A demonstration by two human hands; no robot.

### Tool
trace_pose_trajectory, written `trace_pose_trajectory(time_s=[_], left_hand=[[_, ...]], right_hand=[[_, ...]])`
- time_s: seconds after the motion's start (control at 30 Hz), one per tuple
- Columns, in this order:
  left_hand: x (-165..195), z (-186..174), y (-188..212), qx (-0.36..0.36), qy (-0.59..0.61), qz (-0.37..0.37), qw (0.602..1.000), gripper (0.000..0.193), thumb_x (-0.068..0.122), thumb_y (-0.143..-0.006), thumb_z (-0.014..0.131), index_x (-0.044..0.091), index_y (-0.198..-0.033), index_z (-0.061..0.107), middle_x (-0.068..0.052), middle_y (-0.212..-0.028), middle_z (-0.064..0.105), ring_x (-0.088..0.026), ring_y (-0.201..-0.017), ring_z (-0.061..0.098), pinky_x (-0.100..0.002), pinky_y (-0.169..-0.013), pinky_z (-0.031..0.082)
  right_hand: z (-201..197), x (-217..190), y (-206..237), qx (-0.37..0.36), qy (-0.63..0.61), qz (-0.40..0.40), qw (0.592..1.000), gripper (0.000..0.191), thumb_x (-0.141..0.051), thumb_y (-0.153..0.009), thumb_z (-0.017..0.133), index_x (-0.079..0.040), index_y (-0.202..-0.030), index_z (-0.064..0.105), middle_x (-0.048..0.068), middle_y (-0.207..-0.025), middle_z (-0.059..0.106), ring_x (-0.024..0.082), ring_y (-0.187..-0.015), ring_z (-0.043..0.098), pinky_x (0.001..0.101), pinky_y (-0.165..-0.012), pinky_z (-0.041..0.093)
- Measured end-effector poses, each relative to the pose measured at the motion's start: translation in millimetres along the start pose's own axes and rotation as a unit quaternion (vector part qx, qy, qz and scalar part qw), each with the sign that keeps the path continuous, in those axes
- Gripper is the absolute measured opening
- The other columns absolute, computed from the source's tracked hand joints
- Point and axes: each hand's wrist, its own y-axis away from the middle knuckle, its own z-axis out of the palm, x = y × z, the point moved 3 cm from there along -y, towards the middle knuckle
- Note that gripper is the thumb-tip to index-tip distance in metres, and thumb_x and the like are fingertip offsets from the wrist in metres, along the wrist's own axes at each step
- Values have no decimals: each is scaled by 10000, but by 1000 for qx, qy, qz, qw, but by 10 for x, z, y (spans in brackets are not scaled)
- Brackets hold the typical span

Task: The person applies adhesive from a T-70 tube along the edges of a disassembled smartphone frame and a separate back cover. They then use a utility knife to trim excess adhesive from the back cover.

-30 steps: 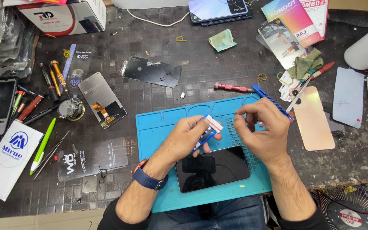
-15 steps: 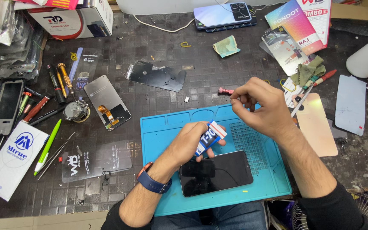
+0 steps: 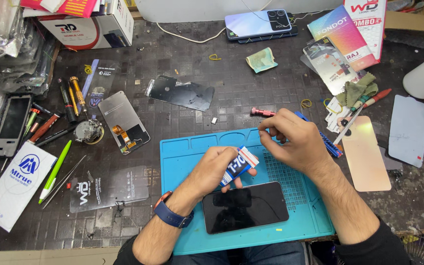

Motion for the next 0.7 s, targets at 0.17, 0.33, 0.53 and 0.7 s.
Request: trace_pose_trajectory(time_s=[0.17,0.33,0.53,0.7], left_hand=[[12,17,7,0,-1,0,1000,490,331,-1044,382,-31,-1093,709,-122,-904,784,-85,-557,667,-216,-395,470],[23,18,12,4,-1,0,1000,484,327,-1037,390,-30,-1080,715,-125,-896,787,-87,-558,676,-217,-390,469],[27,5,9,15,-7,-10,1000,463,321,-1034,400,-24,-1030,708,-124,-862,783,-89,-548,675,-223,-382,475],[33,21,9,-4,-21,-11,1000,445,313,-1039,418,-28,-990,699,-121,-837,776,-97,-527,661,-225,-369,461]], right_hand=[[-3,-37,1,-12,5,-21,1000,130,-47,-832,772,-76,-925,685,13,-793,622,87,-656,646,233,-550,553],[1,-38,6,-12,7,-28,1000,134,-51,-833,779,-79,-927,687,13,-794,625,88,-662,651,237,-554,554],[15,-14,18,-30,-32,2,999,118,-53,-839,767,-66,-932,697,17,-781,621,87,-645,626,237,-541,533],[77,-25,58,-65,-146,-1,987,60,-65,-905,685,-34,-956,692,25,-804,630,96,-678,627,248,-588,511]])
